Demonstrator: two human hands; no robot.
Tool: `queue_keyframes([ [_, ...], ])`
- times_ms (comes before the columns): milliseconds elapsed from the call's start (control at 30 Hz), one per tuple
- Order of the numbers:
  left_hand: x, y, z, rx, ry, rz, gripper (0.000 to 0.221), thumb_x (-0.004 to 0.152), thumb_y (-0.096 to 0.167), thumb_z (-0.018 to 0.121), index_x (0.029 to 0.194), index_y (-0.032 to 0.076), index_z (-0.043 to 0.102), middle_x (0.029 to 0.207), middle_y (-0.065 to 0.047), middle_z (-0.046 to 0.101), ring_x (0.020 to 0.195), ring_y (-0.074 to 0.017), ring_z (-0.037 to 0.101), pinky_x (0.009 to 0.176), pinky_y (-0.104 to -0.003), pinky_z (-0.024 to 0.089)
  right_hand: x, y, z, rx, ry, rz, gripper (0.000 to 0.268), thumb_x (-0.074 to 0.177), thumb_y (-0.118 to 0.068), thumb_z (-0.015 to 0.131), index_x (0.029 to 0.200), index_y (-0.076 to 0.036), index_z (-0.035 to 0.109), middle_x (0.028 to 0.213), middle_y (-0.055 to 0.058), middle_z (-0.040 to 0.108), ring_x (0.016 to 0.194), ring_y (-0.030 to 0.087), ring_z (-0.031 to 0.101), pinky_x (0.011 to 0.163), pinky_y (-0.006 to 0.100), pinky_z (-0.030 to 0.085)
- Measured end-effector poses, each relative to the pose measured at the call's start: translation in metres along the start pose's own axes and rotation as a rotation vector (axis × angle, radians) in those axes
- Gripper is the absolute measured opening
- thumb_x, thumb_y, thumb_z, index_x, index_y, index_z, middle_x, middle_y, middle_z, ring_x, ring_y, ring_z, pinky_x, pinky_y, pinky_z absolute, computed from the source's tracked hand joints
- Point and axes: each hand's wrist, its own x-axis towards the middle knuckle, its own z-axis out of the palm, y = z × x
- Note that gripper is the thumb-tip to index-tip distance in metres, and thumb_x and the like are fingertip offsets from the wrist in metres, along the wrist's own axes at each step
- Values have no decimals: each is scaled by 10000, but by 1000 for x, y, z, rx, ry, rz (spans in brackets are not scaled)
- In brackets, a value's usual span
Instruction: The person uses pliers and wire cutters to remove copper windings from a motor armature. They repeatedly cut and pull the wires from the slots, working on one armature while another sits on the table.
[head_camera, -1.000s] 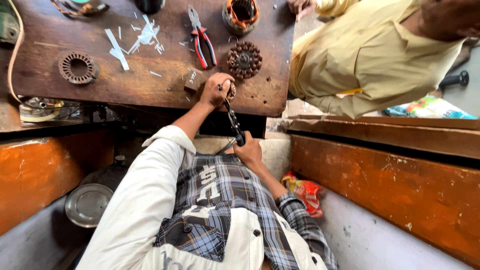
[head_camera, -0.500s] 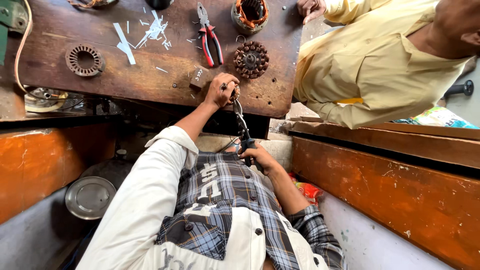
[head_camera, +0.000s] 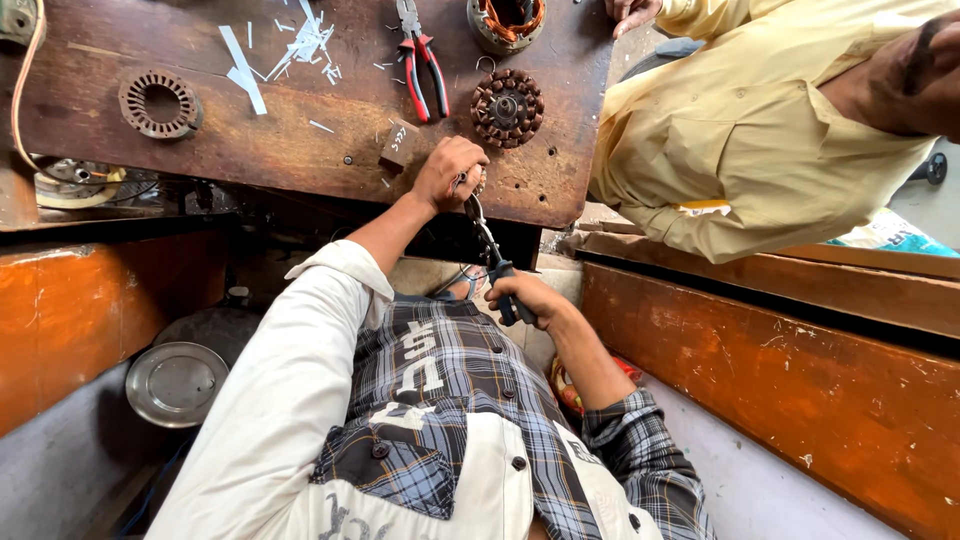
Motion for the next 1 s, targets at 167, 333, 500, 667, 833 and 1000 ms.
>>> queue_keyframes([
  [167,3,-2,10,-201,55,-202,201,873,181,560,942,63,707,904,-102,713,938,-317,648,903,-427,501,7,21,17,-592,430,-678,689,757,-129,734,1384,-17,471,978,146,655,858,198,625,764,340,507],
  [333,0,-6,-3,-33,99,-39,218,851,190,564,936,55,713,965,-124,721,971,-337,649,913,-454,492,28,16,17,-185,155,-190,641,722,-181,704,1334,-92,535,944,104,644,790,191,603,716,357,496],
  [500,16,-2,10,-104,85,-81,211,876,188,558,934,50,707,962,-125,721,960,-339,649,892,-448,487,33,20,10,-360,308,-281,507,727,-223,727,1188,-44,617,910,131,694,814,203,659,755,358,537],
  [667,12,-7,-6,-128,68,-70,224,861,165,536,939,32,698,972,-127,724,971,-351,639,918,-445,494,38,19,37,-444,453,-449,419,740,-264,723,1075,-30,634,776,188,680,732,319,655,683,435,540],
  [833,13,0,3,-127,94,-82,233,882,170,534,947,24,703,976,-148,717,972,-357,649,928,-456,499,30,21,41,-529,649,-424,392,747,-294,741,1030,-38,651,815,221,709,794,397,700,725,478,541],
  [1000,14,-2,-5,-130,139,-76,249,894,195,543,940,18,712,956,-163,714,962,-364,650,920,-449,500,37,34,39,-509,517,-465,568,759,-303,740,1276,-98,623,975,202,723,936,364,698,851,439,531],
])
